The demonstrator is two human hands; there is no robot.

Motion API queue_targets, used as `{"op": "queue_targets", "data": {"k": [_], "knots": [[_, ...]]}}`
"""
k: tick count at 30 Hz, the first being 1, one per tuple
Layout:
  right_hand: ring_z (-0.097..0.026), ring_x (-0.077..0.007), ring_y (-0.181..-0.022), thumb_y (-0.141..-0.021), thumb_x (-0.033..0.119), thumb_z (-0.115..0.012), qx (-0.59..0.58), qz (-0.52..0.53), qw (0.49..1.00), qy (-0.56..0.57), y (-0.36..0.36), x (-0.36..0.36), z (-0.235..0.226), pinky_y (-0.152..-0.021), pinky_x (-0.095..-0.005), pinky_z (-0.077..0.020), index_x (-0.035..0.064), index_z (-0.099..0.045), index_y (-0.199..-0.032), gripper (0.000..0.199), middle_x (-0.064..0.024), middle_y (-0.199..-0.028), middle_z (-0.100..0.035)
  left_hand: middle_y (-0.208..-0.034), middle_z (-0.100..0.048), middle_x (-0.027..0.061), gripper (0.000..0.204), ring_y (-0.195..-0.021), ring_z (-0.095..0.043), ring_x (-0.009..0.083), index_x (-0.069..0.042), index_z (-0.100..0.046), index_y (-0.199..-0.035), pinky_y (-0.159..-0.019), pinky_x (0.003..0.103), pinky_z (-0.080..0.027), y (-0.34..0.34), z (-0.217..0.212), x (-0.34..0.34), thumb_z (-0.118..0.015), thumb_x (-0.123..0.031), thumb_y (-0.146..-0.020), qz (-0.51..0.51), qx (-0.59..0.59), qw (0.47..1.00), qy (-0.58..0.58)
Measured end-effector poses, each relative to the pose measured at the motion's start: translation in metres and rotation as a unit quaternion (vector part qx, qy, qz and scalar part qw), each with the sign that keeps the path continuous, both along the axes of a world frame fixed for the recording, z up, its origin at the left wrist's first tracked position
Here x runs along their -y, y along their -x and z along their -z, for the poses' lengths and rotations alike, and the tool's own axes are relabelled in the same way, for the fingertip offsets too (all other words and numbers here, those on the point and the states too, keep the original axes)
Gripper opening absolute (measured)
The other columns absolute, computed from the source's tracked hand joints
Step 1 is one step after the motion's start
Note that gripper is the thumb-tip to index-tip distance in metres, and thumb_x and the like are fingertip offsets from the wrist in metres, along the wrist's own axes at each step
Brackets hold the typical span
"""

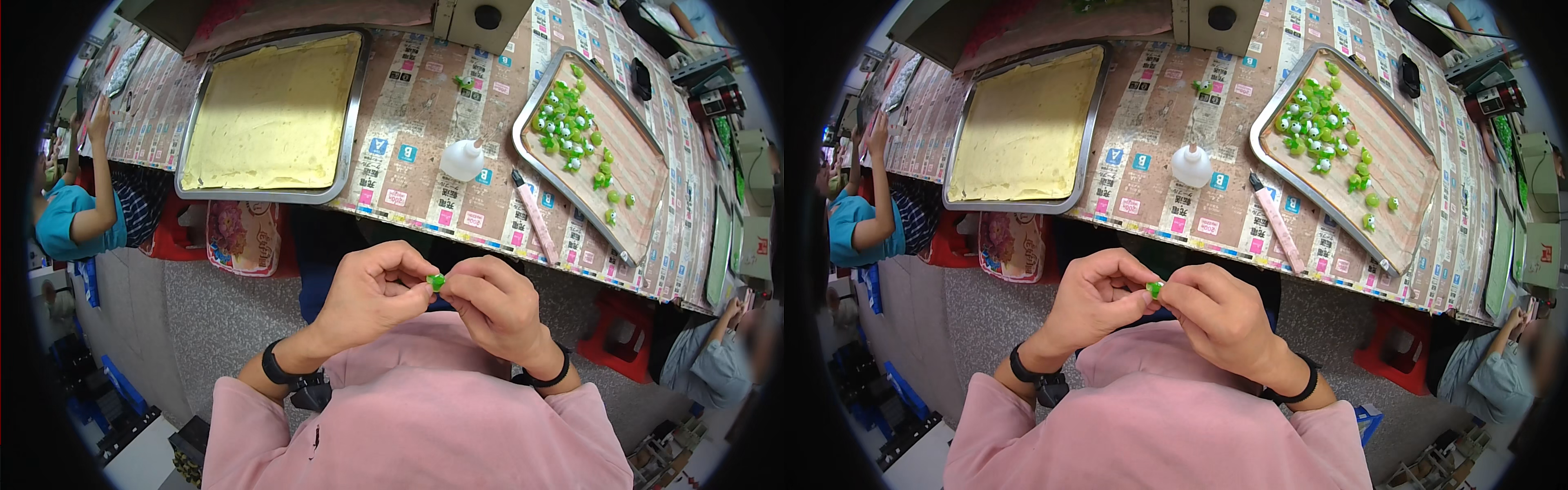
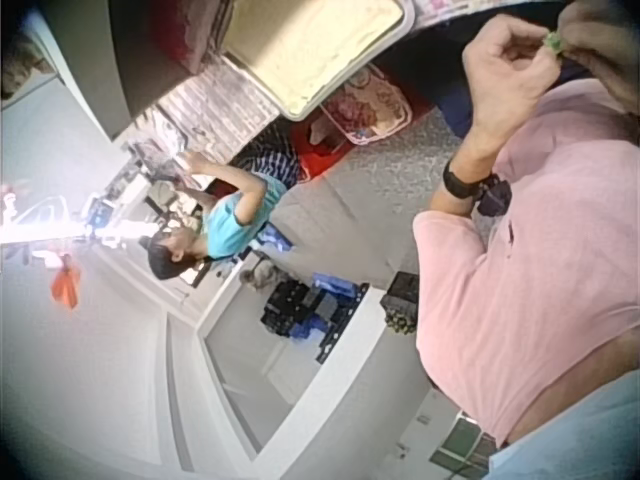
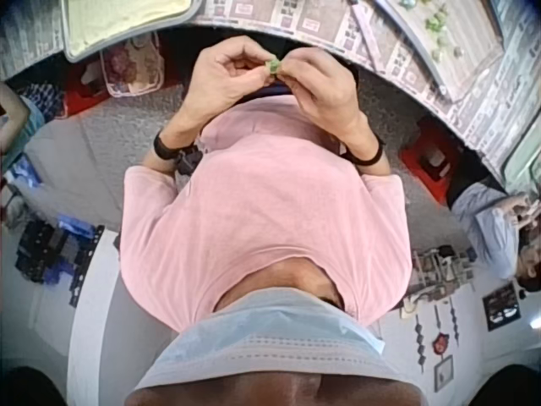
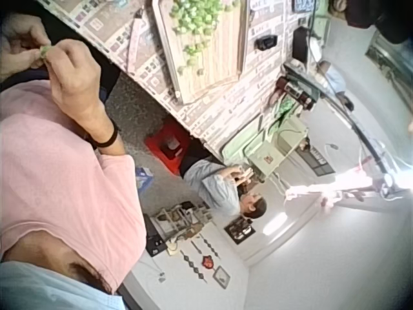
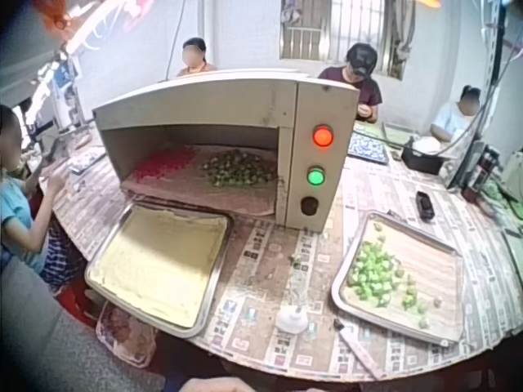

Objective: Gluing small green components onto white spherical beads at a workshop table.

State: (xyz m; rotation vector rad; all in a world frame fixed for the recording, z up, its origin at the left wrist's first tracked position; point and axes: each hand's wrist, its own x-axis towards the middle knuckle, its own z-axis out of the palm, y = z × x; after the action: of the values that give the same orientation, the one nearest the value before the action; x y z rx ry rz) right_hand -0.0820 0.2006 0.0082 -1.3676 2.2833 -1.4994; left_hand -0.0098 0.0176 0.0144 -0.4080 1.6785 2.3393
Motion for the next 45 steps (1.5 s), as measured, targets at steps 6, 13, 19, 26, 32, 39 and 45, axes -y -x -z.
{"op": "queue_targets", "data": {"k": [6,13,19,26,32,39,45], "knots": [[-0.063,-0.0233,-0.073,-0.066,-0.008,-0.068,0.006,-0.005,1.0,0.005,-0.0013,-0.0003,-0.0003,-0.058,-0.0299,-0.0512,0.002,-0.064,-0.093,0.03,-0.0097,-0.088,-0.061,-0.087,-0.064,0.0066,0.008,-0.08,-0.064,0.0103,0.004,-0.06,-0.09,-0.073,0.022,-0.054,0.0007,0.0046,-0.0001,-0.062,0.005,-0.082,0.005,0.003,1.0,-0.011],[-0.063,-0.0226,-0.07,-0.069,-0.009,-0.067,0.059,0.008,0.998,0.013,-0.0032,0.0008,-0.0018,-0.057,-0.0295,-0.0508,0.0013,-0.064,-0.091,0.024,-0.0106,-0.088,-0.061,-0.088,-0.064,0.0085,0.006,-0.079,-0.066,0.0135,0.004,-0.059,-0.088,-0.07,0.024,-0.056,0.0023,0.0036,0.003,-0.059,0.007,-0.082,0.003,0.044,0.997,-0.068],[-0.063,-0.0231,-0.07,-0.069,-0.01,-0.066,0.071,0.0,0.997,0.013,-0.0032,0.0002,-0.0025,-0.058,-0.0296,-0.0509,0.001,-0.064,-0.093,0.026,-0.0114,-0.088,-0.06,-0.085,-0.066,0.01,0.004,-0.078,-0.067,0.0151,0.003,-0.059,-0.085,-0.066,0.025,-0.057,0.0034,0.0053,0.0043,-0.058,0.006,-0.082,0.006,0.049,0.995,-0.086],[-0.062,-0.025,-0.073,-0.066,-0.011,-0.065,0.013,-0.015,1.0,0.007,-0.0055,0.0026,0.0002,-0.06,-0.0308,-0.0516,0.0006,-0.063,-0.095,0.031,-0.0117,-0.088,-0.059,-0.083,-0.066,0.0109,0.005,-0.078,-0.068,0.016,0.004,-0.06,-0.086,-0.066,0.026,-0.058,0.0032,0.0085,0.0062,-0.056,0.003,-0.084,0.008,0.048,0.996,-0.076],[-0.063,-0.0217,-0.071,-0.072,-0.008,-0.068,0.088,0.02,0.996,0.015,-0.0015,0.0002,-0.0043,-0.059,-0.0286,-0.051,0.0017,-0.065,-0.089,0.02,-0.0102,-0.087,-0.061,-0.091,-0.067,0.0144,0.012,-0.078,-0.069,0.0195,0.003,-0.062,-0.091,-0.069,0.031,-0.06,0.0017,0.0039,0.0064,-0.051,0.005,-0.085,-0.004,0.097,0.988,-0.117],[-0.064,-0.0208,-0.072,-0.071,-0.007,-0.068,0.095,0.03,0.995,0.016,-0.0021,-0.0023,-0.0039,-0.06,-0.0281,-0.0512,0.0033,-0.065,-0.089,0.021,-0.0096,-0.087,-0.062,-0.094,-0.066,0.0134,0.012,-0.082,-0.069,0.02,0.002,-0.059,-0.097,-0.073,0.031,-0.059,-0.0003,0.0066,0.0045,-0.055,0.004,-0.086,0.005,0.08,0.987,-0.136],[-0.063,-0.0203,-0.072,-0.071,-0.005,-0.07,0.112,0.028,0.993,0.021,-0.0001,-0.0033,-0.0045,-0.06,-0.0283,-0.0513,0.0039,-0.065,-0.089,0.021,-0.0093,-0.087,-0.062,-0.095,-0.065,0.0117,0.012,-0.084,-0.067,0.0174,0.003,-0.059,-0.098,-0.075,0.028,-0.058,0.0012,0.0015,0.0051,-0.06,0.002,-0.087,0.011,0.078,0.987,-0.141]]}}
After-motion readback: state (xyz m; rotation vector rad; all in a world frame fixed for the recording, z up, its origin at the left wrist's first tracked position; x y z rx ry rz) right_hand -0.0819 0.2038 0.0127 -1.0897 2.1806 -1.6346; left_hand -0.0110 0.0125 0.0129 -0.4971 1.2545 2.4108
